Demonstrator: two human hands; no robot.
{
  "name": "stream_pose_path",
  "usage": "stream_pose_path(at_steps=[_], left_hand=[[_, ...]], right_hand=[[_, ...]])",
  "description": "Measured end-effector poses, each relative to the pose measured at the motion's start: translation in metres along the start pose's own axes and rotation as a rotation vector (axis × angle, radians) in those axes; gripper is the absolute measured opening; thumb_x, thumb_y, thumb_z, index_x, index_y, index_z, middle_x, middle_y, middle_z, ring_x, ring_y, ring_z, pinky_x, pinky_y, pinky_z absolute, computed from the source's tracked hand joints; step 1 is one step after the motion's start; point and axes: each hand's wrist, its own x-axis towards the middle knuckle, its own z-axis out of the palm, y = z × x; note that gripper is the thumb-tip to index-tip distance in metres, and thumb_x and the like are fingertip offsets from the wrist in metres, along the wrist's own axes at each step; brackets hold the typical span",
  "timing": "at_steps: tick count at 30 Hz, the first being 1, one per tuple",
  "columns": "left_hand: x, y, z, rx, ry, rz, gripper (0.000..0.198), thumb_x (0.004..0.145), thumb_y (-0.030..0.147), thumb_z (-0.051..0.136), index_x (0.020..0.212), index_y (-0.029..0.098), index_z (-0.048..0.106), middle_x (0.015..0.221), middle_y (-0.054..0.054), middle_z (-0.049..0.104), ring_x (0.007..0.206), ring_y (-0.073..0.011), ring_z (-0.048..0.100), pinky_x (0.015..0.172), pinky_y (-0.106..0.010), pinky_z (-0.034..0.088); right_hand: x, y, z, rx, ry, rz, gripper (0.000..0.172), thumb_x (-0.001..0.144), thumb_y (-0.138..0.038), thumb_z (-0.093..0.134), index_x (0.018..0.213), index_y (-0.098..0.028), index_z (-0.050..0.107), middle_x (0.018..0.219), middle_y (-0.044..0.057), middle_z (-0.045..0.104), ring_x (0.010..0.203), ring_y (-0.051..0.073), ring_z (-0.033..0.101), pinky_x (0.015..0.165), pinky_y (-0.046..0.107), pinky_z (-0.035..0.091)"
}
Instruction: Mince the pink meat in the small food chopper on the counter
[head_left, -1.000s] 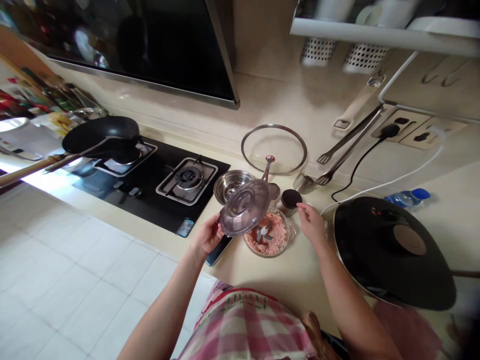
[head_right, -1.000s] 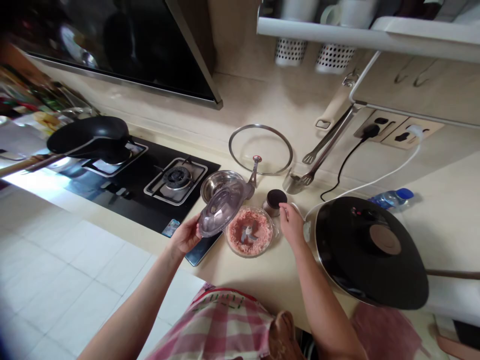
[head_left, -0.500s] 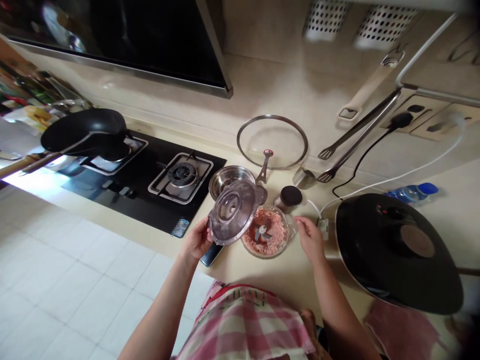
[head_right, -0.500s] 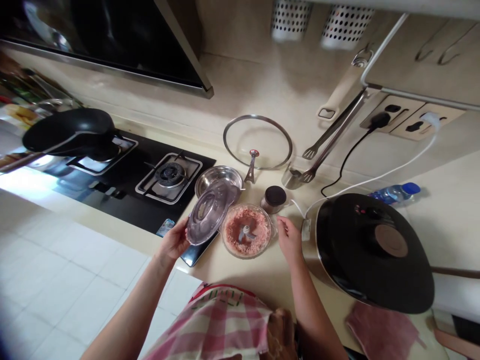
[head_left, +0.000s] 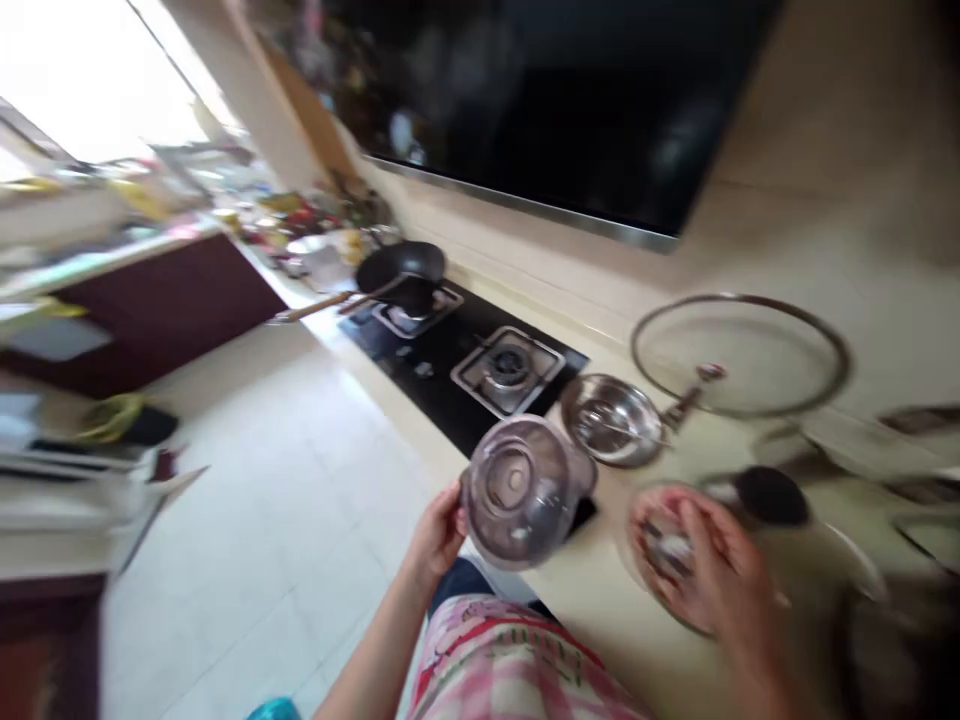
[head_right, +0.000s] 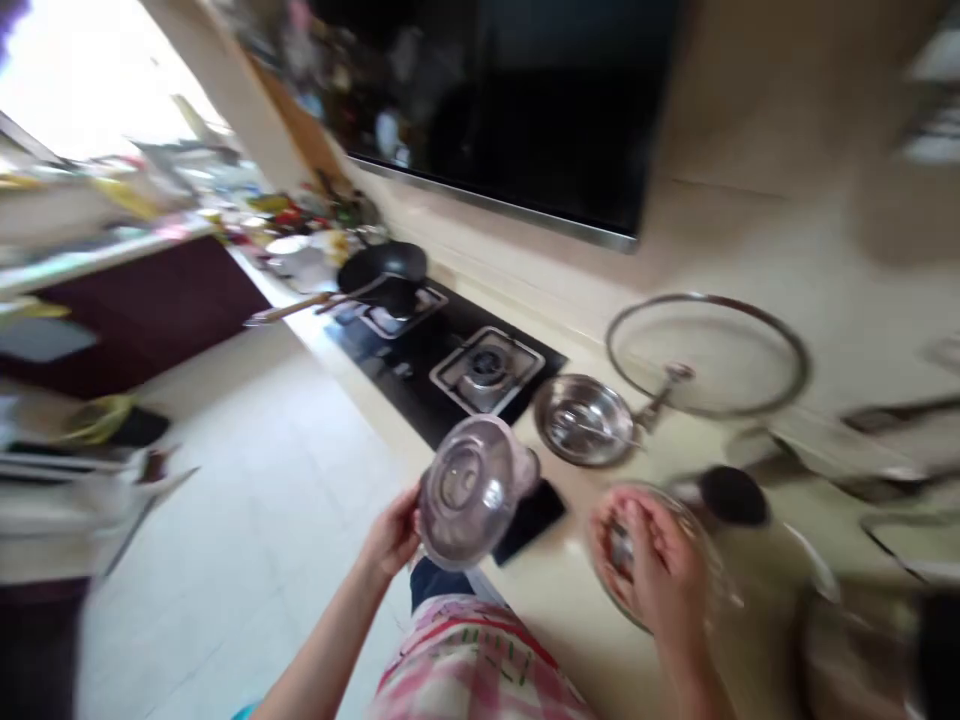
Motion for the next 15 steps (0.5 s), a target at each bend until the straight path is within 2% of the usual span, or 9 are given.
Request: stream_pose_path(at_steps=[3, 5, 7, 12, 14, 15], left_hand=[[-0.004, 0.051, -0.039, -0.062, -0.009, 0.138, 0.002, 0.083, 0.009, 0.063, 0.084, 0.011, 0.063, 0.058, 0.002, 0.063, 0.037, -0.0031, 0.054, 0.038, -0.009, 0.044], [-0.010, 0.095, -0.074, -0.100, -0.003, 0.225, 0.006, 0.081, 0.009, 0.067, 0.086, 0.011, 0.065, 0.060, 0.002, 0.064, 0.037, -0.0032, 0.054, 0.038, -0.009, 0.045], [-0.021, 0.144, -0.114, -0.135, 0.055, 0.300, 0.011, 0.079, 0.006, 0.068, 0.089, 0.011, 0.067, 0.064, 0.001, 0.066, 0.038, -0.0031, 0.055, 0.038, -0.009, 0.046], [-0.054, 0.261, -0.224, -0.181, 0.417, 0.461, 0.021, 0.074, -0.002, 0.064, 0.086, 0.015, 0.069, 0.074, 0.001, 0.070, 0.043, -0.0026, 0.057, 0.042, -0.007, 0.047], [-0.064, 0.296, -0.264, -0.037, 0.556, 0.557, 0.018, 0.071, 0.004, 0.067, 0.082, 0.018, 0.070, 0.080, -0.001, 0.071, 0.055, -0.0079, 0.065, 0.047, -0.010, 0.052], [-0.068, 0.310, -0.281, 0.065, 0.610, 0.602, 0.017, 0.068, 0.007, 0.069, 0.080, 0.020, 0.070, 0.085, -0.003, 0.072, 0.068, -0.0131, 0.070, 0.053, -0.013, 0.055]], right_hand=[[-0.007, -0.023, 0.081, 0.078, -0.106, -0.007, 0.038, 0.079, -0.054, 0.064, 0.097, -0.021, 0.071, 0.097, 0.009, 0.075, 0.088, 0.023, 0.071, 0.076, 0.031, 0.059], [-0.017, -0.045, 0.146, 0.134, -0.179, -0.026, 0.042, 0.077, -0.056, 0.065, 0.096, -0.019, 0.071, 0.096, 0.010, 0.075, 0.087, 0.024, 0.071, 0.077, 0.032, 0.059], [-0.029, -0.071, 0.214, 0.192, -0.258, -0.037, 0.044, 0.077, -0.058, 0.065, 0.095, -0.018, 0.071, 0.094, 0.010, 0.075, 0.086, 0.024, 0.071, 0.077, 0.034, 0.060], [-0.064, -0.136, 0.369, 0.319, -0.441, -0.025, 0.044, 0.074, -0.059, 0.067, 0.092, -0.020, 0.072, 0.092, 0.010, 0.074, 0.087, 0.026, 0.071, 0.081, 0.039, 0.060], [-0.077, -0.157, 0.421, 0.347, -0.526, -0.014, 0.042, 0.074, -0.058, 0.068, 0.091, -0.020, 0.072, 0.091, 0.010, 0.074, 0.087, 0.027, 0.071, 0.083, 0.041, 0.060], [-0.082, -0.166, 0.444, 0.361, -0.573, -0.007, 0.042, 0.074, -0.058, 0.068, 0.092, -0.020, 0.072, 0.090, 0.010, 0.074, 0.087, 0.026, 0.071, 0.083, 0.041, 0.060]])
